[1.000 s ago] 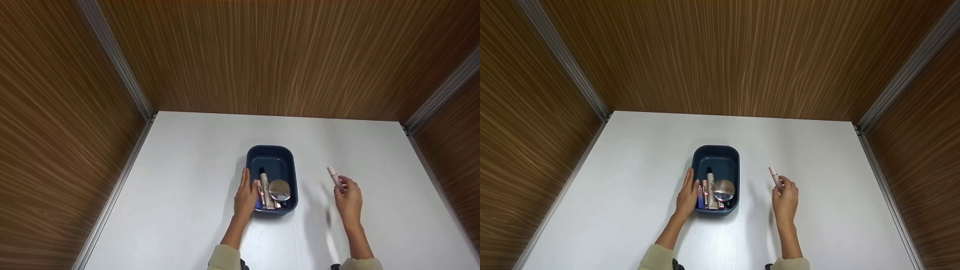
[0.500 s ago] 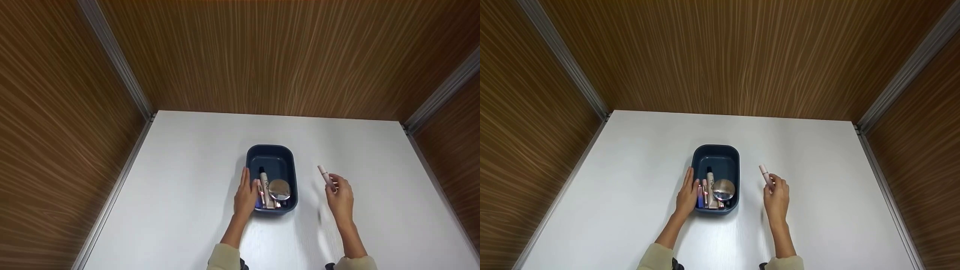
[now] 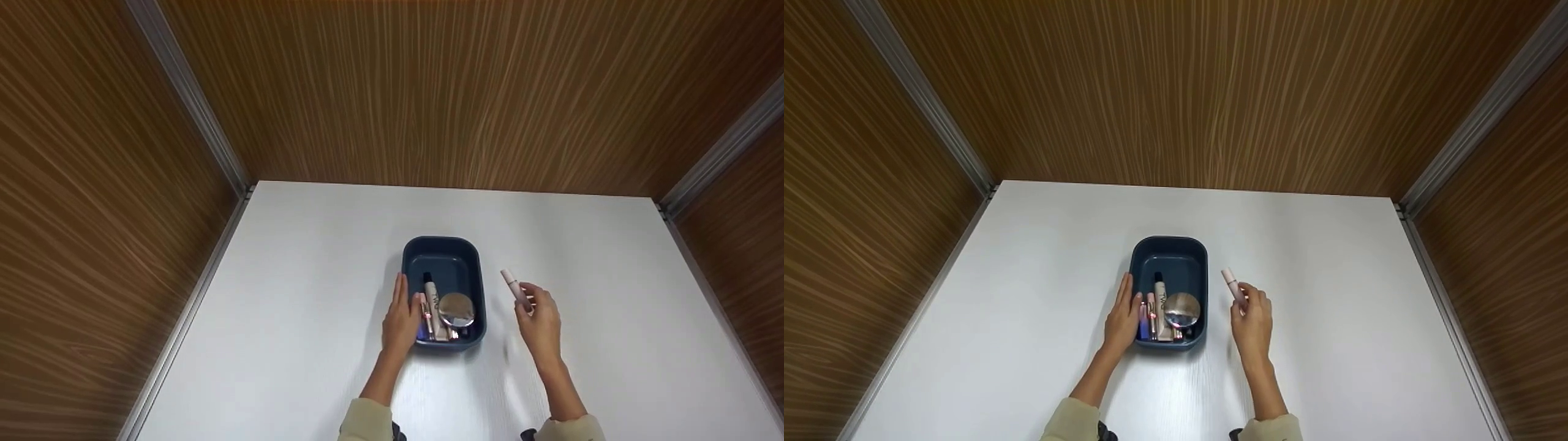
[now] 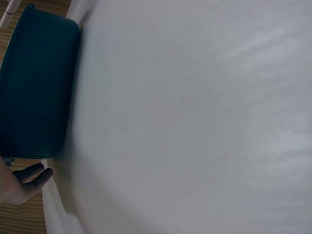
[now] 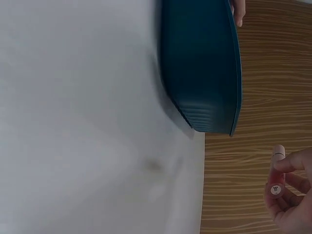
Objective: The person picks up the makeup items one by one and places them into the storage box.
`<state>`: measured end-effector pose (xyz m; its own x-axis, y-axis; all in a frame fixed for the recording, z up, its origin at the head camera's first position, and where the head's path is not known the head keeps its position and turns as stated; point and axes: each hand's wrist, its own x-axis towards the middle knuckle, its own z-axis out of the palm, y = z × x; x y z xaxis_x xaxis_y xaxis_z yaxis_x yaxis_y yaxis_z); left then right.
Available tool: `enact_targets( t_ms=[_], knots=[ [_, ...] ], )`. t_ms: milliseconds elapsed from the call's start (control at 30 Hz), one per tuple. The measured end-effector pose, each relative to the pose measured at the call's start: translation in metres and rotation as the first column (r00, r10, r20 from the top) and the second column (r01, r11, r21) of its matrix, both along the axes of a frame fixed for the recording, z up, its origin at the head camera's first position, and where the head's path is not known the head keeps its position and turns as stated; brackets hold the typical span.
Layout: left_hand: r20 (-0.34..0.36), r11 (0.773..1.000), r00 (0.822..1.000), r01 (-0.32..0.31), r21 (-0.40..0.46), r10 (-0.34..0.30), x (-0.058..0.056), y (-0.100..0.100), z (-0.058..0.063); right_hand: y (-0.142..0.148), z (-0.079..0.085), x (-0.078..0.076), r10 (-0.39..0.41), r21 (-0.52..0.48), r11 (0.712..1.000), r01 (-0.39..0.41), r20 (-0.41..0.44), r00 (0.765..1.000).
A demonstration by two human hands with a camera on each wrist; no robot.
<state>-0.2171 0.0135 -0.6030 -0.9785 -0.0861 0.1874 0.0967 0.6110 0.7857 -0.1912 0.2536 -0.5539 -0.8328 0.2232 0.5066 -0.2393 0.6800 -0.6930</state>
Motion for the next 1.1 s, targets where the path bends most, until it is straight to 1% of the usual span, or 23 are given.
enact_targets(
  t_ms=[200,600,800,1100],
  knots=[
    [0.027,1.000,1.000,0.005,-0.006,-0.005,0.002,0.000,0.000,-0.009,0.000,-0.002,0.011,0.014,1.000,-0.010,-0.010,1.000],
    [0.051,1.000,0.999,-0.015,0.005,0.015,0.000,0.000,0.000,-0.023,0.001,-0.002,0.040,-0.011,0.999,-0.040,0.022,0.999],
    [0.045,1.000,0.999,-0.018,0.005,0.018,0.000,0.000,0.000,-0.031,0.002,-0.003,0.057,-0.007,0.998,-0.056,0.043,0.997],
    [0.022,1.000,1.000,-0.020,0.001,0.020,0.000,0.001,-0.002,-0.041,0.004,-0.003,0.065,-0.007,0.998,-0.065,0.030,0.997]
  ],
)
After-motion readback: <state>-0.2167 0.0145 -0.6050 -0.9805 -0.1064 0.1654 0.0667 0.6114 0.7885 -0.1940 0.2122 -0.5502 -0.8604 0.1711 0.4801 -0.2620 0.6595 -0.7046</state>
